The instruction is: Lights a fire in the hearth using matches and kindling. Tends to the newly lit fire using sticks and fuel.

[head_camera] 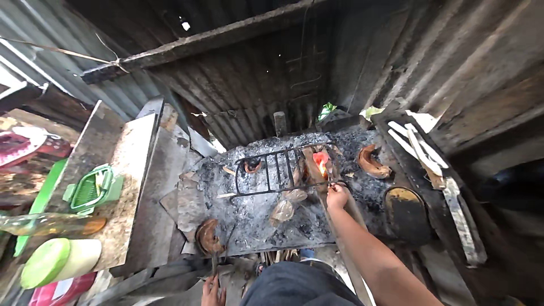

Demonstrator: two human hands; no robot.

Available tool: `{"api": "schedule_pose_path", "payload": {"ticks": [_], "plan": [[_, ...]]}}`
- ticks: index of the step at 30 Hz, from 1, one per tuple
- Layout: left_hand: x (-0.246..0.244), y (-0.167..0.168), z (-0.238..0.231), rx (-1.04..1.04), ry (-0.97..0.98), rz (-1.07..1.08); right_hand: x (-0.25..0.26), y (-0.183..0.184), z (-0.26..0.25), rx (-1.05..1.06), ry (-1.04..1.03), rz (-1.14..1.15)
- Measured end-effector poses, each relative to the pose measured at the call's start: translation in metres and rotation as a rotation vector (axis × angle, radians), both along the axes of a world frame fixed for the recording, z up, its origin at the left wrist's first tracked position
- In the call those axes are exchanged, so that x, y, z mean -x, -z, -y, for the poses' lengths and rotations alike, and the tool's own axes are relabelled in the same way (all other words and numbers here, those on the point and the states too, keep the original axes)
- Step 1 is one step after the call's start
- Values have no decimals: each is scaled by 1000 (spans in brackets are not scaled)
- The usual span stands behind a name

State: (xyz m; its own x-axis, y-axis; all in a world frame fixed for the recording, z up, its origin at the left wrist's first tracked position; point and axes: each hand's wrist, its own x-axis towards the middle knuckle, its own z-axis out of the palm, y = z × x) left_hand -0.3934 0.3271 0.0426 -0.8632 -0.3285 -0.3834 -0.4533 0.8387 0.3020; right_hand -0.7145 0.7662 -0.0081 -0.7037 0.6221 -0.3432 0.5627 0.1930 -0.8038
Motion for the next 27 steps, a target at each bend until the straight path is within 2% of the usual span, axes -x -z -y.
{"api": "schedule_pose_path", "payload": {"ticks": [10, 27], "plan": [[8, -3, -2, -8, 0, 16, -2, -6, 2, -142, -60, 48], [19, 1, -4, -24, 17, 28, -16, 2, -1, 77, 95, -54]]}}
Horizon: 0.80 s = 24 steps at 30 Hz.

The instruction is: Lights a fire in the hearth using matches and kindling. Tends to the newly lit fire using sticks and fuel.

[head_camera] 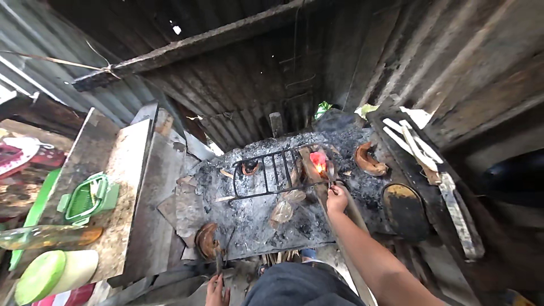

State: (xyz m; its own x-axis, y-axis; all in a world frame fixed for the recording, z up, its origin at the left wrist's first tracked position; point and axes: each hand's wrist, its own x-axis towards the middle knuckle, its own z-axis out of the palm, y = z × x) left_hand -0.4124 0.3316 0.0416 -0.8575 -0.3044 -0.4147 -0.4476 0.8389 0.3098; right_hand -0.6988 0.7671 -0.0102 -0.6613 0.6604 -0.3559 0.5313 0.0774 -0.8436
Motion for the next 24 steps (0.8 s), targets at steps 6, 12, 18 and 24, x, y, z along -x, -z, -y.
{"api": "schedule_pose_path", "payload": {"ticks": [6, 12, 18, 24], "plan": [[2, 3, 2, 9, 12, 1, -5, 1, -3, -29, -33, 7], [4, 2, 1, 2, 35, -19, -7, 1, -3, -45, -53, -2], [8, 1, 1, -19, 47, -22, -13, -4, -3, -111, -126, -26], [10, 1, 1, -6, 38, 1, -13, -5, -4, -123, -155, 9]]}}
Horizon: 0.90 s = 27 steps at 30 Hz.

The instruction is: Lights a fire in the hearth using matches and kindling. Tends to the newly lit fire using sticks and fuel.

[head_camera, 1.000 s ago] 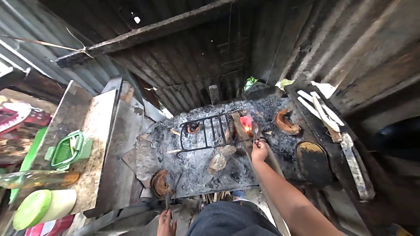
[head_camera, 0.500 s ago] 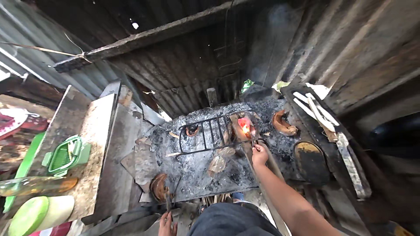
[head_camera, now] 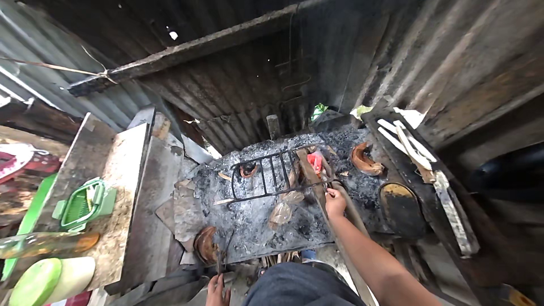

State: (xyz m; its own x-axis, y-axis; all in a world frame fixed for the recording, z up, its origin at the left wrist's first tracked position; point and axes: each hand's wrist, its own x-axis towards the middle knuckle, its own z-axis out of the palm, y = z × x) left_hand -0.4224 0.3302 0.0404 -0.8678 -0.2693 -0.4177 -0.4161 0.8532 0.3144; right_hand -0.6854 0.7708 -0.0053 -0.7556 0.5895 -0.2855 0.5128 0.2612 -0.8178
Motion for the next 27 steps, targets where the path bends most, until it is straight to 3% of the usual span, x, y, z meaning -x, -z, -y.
{"api": "schedule_pose_path", "payload": {"ticks": [18, 27], "plan": [[-2, 6, 2, 1, 20, -15, -23, 7, -9, -31, 11, 8], [3, 5, -1, 2, 18, -4, -18, 12, -8, 160, 149, -92]]}}
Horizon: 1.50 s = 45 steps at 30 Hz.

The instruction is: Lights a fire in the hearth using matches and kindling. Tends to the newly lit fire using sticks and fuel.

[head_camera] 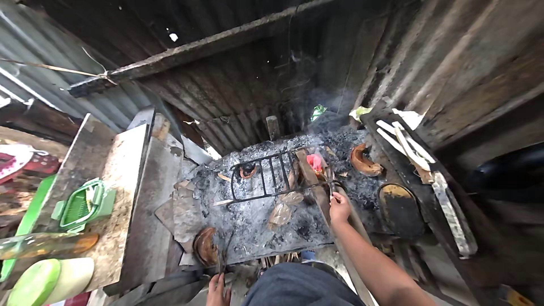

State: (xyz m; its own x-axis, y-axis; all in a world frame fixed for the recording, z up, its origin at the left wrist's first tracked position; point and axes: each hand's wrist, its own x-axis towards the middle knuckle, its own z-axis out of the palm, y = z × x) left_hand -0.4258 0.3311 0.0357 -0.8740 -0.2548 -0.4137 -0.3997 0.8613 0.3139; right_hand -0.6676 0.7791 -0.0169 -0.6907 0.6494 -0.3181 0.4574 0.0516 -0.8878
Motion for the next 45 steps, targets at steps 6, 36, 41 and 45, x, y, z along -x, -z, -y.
{"api": "schedule_pose_path", "payload": {"ticks": [6, 36, 41, 45], "plan": [[2, 2, -1, -7, -6, 37, 11, -8, 6, 63, 26, -8], [-1, 3, 3, -8, 14, 38, 8, -7, -7, -115, -110, 83], [1, 3, 3, -12, 25, 24, -1, 0, -8, -69, -80, 14], [2, 5, 4, -5, 19, 43, -6, 1, -4, -38, -70, -27]]}}
